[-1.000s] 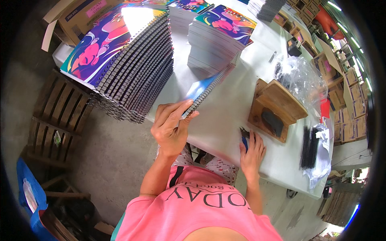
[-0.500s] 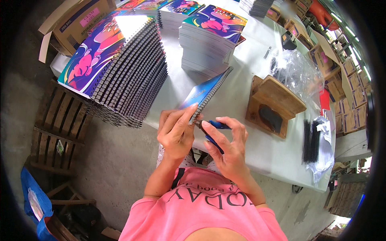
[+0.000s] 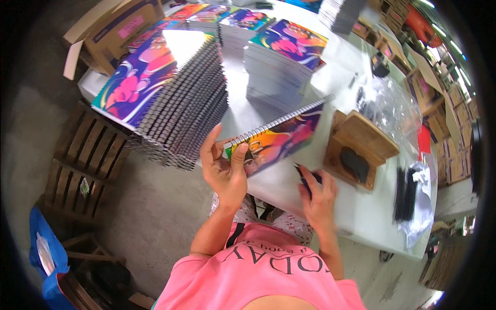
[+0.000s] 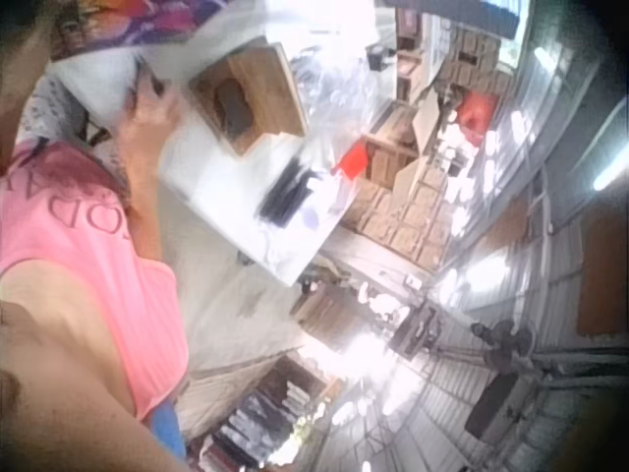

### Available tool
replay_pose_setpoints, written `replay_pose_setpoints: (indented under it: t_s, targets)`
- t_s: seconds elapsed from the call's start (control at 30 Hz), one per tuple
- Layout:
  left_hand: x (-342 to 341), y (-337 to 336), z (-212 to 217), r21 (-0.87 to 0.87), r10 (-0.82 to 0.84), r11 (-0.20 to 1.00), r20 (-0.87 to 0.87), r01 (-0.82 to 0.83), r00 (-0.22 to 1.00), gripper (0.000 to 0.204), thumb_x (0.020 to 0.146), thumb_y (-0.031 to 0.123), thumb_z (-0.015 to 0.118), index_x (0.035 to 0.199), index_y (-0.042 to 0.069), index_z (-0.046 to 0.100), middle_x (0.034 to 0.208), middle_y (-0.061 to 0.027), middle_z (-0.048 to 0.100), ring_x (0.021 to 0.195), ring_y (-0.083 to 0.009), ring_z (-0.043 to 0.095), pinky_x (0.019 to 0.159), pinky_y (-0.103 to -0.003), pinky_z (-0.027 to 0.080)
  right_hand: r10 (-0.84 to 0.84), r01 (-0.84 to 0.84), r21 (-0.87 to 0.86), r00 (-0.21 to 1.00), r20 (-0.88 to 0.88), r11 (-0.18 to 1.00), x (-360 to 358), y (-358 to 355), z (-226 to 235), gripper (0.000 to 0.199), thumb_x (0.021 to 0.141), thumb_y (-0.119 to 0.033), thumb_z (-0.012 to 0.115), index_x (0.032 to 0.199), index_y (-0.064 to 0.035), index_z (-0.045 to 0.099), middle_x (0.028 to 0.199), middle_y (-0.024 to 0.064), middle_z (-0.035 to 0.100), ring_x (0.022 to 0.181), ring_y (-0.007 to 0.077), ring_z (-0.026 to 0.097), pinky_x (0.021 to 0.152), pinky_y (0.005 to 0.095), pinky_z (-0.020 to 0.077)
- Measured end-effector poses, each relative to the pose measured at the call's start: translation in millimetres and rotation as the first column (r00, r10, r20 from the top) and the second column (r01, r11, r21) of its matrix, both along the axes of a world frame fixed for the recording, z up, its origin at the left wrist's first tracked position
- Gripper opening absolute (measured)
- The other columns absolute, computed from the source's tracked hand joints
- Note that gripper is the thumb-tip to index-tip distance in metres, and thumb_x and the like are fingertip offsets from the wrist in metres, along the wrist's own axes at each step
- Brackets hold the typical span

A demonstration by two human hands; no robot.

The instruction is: The person uses pliers to cut and crimp the ends of a plastic spiral binding on a notebook before placing it onto a stack.

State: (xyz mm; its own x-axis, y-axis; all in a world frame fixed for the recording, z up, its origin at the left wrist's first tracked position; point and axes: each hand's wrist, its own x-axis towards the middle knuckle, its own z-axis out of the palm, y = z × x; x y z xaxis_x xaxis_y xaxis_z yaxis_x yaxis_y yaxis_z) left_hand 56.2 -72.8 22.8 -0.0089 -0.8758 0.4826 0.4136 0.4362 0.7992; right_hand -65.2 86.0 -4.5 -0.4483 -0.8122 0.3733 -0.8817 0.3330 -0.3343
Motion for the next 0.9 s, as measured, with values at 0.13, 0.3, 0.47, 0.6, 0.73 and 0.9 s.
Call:
replay_pose_setpoints:
  t_s: [0.13, 0.3, 0.47, 0.6, 0.73, 0.9]
  targets:
    - [9, 2, 20, 0.025, -0.088, 0.996, -0.055, 0.090, 0.995, 0.042, 0.084, 0.001, 0.064, 0.122, 0.001, 0.043, 0.091, -0.0059, 0.054, 0.084, -0.0102, 0.054, 0.076, -0.021, 0.044, -0.188, 0.235, 0.201, 0.955, -0.230, 0.951, -24, 27, -43, 0.050, 0.087, -0.033, 0.057, 0.135, -0.0222, 0.044, 0.132, 0.0158, 0.038, 0.125, 0.0313, 0.033, 0.103, 0.0530, 0.0192]
    - [24, 16, 44, -0.124, -0.113, 0.988, -0.132, 0.097, 0.985, 0.036, 0.084, -0.004, 0.061, 0.114, 0.001, 0.040, 0.097, -0.0102, 0.053, 0.090, -0.0151, 0.054, 0.081, -0.025, 0.042, 0.549, 0.176, -0.727, 0.545, 0.634, 0.664, -38, -12, -36, 0.071, 0.088, -0.040, 0.057, 0.146, -0.0180, 0.022, 0.148, 0.0104, 0.023, 0.138, 0.0260, 0.019, 0.110, 0.0500, 0.0149]
    - [62, 13, 90, -0.342, 0.065, 0.935, -0.099, -0.095, 0.993, 0.036, 0.080, -0.003, 0.065, 0.108, 0.002, 0.043, 0.098, -0.0102, 0.053, 0.089, -0.0166, 0.055, 0.081, -0.028, 0.045, 0.796, 0.248, -0.814, 0.197, 0.572, 0.524, -21, -77, 69, 0.069, 0.084, -0.007, 0.064, 0.142, -0.0105, 0.027, 0.136, 0.0095, 0.042, 0.121, 0.0214, 0.046, 0.098, 0.0363, 0.0422]
    - [99, -40, 137, -0.492, 0.457, 0.759, -0.062, -0.426, 0.887, 0.039, 0.076, 0.002, 0.070, 0.107, 0.002, 0.048, 0.096, -0.0088, 0.055, 0.087, -0.0155, 0.057, 0.080, -0.030, 0.047, 0.832, 0.058, -0.856, 0.211, 0.514, 0.514, -5, -156, 153, 0.065, 0.079, -0.002, 0.068, 0.135, -0.0066, 0.036, 0.118, 0.0120, 0.055, 0.105, 0.0188, 0.056, 0.090, 0.0301, 0.0468]
    - [136, -117, 172, -0.390, 0.604, 0.739, 0.024, -0.549, 0.797, 0.029, 0.077, 0.008, 0.066, 0.104, 0.004, 0.057, 0.088, -0.0048, 0.058, 0.085, -0.0119, 0.055, 0.077, -0.028, 0.044, 0.827, -0.203, -0.814, 0.298, 0.477, 0.543, 20, -241, 208, 0.058, 0.071, -0.012, 0.079, 0.121, -0.0025, 0.052, 0.102, 0.0106, 0.063, 0.088, 0.0157, 0.062, 0.079, 0.0279, 0.0496]
    - [135, -164, 128, -0.248, 0.649, 0.761, 0.291, -0.599, 0.703, 0.016, 0.080, 0.008, 0.061, 0.095, 0.003, 0.062, 0.085, -0.0048, 0.058, 0.082, -0.0093, 0.053, 0.080, -0.024, 0.040, 0.574, -0.577, -0.297, 0.812, -0.106, 0.761, -1, -309, 190, 0.066, 0.071, -0.045, 0.074, 0.119, -0.0026, 0.056, 0.107, 0.0181, 0.064, 0.095, 0.0331, 0.062, 0.088, 0.0365, 0.0468]
